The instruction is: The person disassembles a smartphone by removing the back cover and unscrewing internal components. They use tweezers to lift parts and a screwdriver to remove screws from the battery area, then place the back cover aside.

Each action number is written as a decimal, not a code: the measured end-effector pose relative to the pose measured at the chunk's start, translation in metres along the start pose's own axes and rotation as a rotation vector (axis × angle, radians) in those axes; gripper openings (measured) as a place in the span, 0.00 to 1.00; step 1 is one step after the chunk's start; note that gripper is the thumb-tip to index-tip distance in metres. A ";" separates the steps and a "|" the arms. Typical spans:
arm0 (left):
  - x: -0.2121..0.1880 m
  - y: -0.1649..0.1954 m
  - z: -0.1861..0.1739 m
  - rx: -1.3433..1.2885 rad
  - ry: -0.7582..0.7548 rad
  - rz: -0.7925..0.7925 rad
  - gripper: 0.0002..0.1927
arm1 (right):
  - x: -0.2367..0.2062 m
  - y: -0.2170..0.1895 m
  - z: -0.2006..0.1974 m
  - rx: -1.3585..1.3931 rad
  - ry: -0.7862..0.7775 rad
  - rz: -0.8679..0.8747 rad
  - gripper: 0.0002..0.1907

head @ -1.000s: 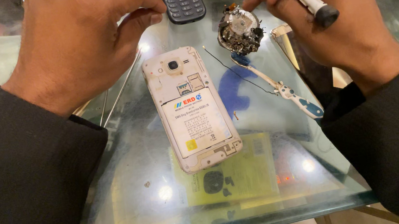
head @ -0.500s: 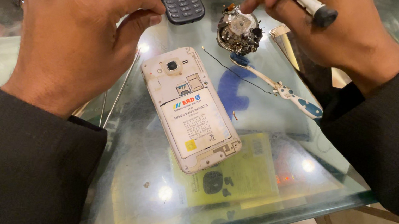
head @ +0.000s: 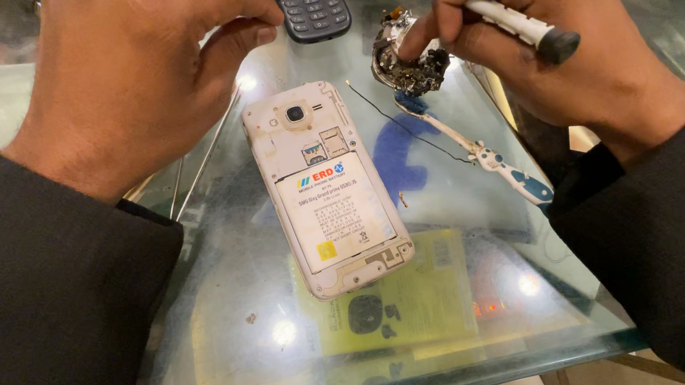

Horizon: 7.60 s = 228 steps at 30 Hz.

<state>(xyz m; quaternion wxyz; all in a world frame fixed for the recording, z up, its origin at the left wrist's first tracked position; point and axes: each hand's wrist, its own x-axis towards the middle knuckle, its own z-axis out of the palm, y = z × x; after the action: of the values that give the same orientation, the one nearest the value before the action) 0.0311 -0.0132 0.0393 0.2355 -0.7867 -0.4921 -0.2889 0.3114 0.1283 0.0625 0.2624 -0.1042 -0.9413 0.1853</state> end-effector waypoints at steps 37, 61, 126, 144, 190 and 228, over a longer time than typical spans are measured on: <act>0.000 0.000 -0.001 -0.019 0.004 0.023 0.01 | -0.004 0.012 0.001 -0.095 0.027 -0.060 0.07; 0.000 0.001 -0.001 -0.025 -0.001 0.006 0.02 | -0.003 0.005 0.000 -0.061 0.043 0.047 0.06; 0.011 0.002 0.011 -0.421 -0.029 -0.123 0.05 | -0.008 0.022 0.001 -0.070 0.117 -0.090 0.14; 0.013 0.009 0.009 -0.498 -0.494 -0.096 0.39 | -0.012 -0.026 -0.001 0.419 -0.008 0.266 0.22; 0.000 -0.003 0.013 -0.391 -0.455 -0.073 0.54 | -0.016 -0.077 0.040 0.440 -0.088 -0.149 0.45; 0.002 -0.002 0.011 -0.401 -0.464 -0.089 0.54 | -0.008 -0.076 0.044 0.458 -0.102 -0.167 0.51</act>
<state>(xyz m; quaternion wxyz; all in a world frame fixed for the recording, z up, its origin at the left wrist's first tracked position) 0.0329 -0.0038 0.0328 -0.0561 -0.8401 -0.5000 -0.2029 0.2873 0.0436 0.0545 0.2456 0.0457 -0.8921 0.3765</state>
